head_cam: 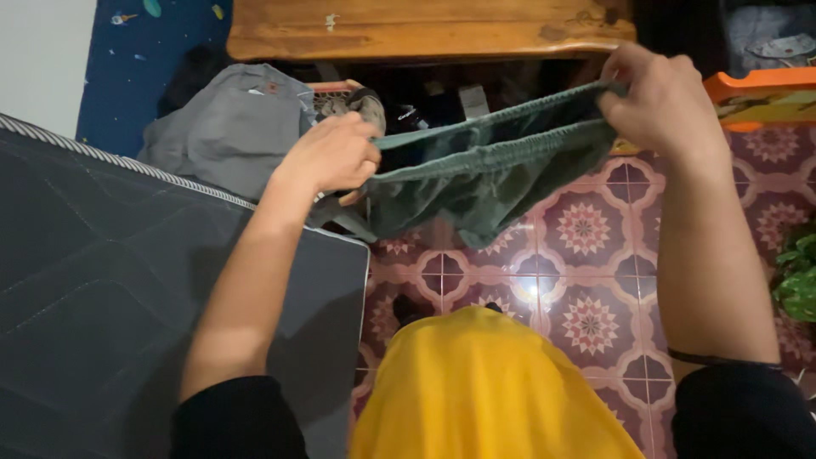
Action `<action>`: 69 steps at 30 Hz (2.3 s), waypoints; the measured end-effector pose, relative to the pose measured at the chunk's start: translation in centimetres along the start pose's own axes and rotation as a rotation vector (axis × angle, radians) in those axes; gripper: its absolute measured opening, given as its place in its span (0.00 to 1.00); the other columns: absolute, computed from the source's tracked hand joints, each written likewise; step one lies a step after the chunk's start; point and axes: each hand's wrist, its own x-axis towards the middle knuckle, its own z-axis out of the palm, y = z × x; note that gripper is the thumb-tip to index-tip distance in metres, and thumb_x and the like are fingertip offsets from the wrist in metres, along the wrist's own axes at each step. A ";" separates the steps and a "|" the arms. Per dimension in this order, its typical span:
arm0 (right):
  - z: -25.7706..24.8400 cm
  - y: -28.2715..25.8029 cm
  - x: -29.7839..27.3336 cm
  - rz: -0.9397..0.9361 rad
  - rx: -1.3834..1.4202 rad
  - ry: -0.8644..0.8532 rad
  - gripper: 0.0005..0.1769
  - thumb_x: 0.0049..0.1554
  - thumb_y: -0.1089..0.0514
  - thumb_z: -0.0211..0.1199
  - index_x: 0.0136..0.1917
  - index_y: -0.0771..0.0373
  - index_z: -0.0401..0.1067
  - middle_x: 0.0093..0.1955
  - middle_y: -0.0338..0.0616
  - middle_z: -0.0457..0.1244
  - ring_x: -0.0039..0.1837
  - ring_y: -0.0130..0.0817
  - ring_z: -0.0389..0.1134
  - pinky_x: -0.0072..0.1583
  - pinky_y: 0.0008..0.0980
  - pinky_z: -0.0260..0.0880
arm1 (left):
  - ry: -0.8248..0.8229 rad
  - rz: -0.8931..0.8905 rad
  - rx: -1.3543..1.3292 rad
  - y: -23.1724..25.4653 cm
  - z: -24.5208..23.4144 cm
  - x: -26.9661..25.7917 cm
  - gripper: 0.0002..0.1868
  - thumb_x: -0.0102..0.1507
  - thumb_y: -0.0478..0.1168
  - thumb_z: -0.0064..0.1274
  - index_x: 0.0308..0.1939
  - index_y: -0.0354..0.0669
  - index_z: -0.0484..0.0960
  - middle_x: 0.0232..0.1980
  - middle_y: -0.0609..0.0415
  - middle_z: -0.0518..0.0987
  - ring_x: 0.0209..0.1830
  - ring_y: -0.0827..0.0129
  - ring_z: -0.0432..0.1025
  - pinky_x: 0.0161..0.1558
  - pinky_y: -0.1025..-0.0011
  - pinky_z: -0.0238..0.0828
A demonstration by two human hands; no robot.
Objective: The person picks up denim pants from a pile, folds them on a wooden surface, and places them into a drawer. The person then picks up green pants, folds them on the same surface, and places them into the drawer.
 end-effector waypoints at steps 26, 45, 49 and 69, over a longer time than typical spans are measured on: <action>-0.2 8.0 -1.5 0.045 1.083 -0.423 0.09 0.61 0.68 0.52 0.49 0.69 0.74 0.68 0.44 0.67 0.61 0.31 0.69 0.59 0.31 0.71 | 0.758 -0.075 -1.155 3.5 3.9 3.4 0.17 0.55 0.25 0.52 0.40 0.44 0.62 0.45 0.58 0.64 0.46 0.74 0.59 0.51 0.77 0.59; 0.2 4.0 -1.7 -0.105 0.490 -0.226 0.12 0.55 0.63 0.73 0.50 0.69 0.75 0.49 0.49 0.67 0.50 0.34 0.69 0.52 0.34 0.69 | 0.807 -0.120 -1.160 2.6 3.5 1.3 0.34 0.59 0.24 0.59 0.67 0.42 0.66 0.57 0.57 0.77 0.54 0.76 0.74 0.57 0.78 0.72; 1.2 2.8 -2.0 0.143 0.606 -0.139 0.17 0.58 0.63 0.75 0.51 0.67 0.67 0.44 0.44 0.65 0.47 0.25 0.66 0.49 0.28 0.67 | 0.803 -0.218 -1.231 1.9 4.7 1.3 0.23 0.62 0.24 0.60 0.61 0.33 0.76 0.55 0.55 0.81 0.56 0.74 0.75 0.59 0.75 0.72; 4.0 -10.0 -2.3 -0.038 0.641 0.134 0.29 0.47 0.65 0.70 0.60 0.65 0.63 0.53 0.51 0.60 0.54 0.45 0.62 0.57 0.38 0.66 | 0.831 -0.305 -1.260 15.0 8.2 9.9 0.24 0.65 0.36 0.61 0.62 0.37 0.72 0.51 0.53 0.83 0.51 0.74 0.77 0.54 0.71 0.74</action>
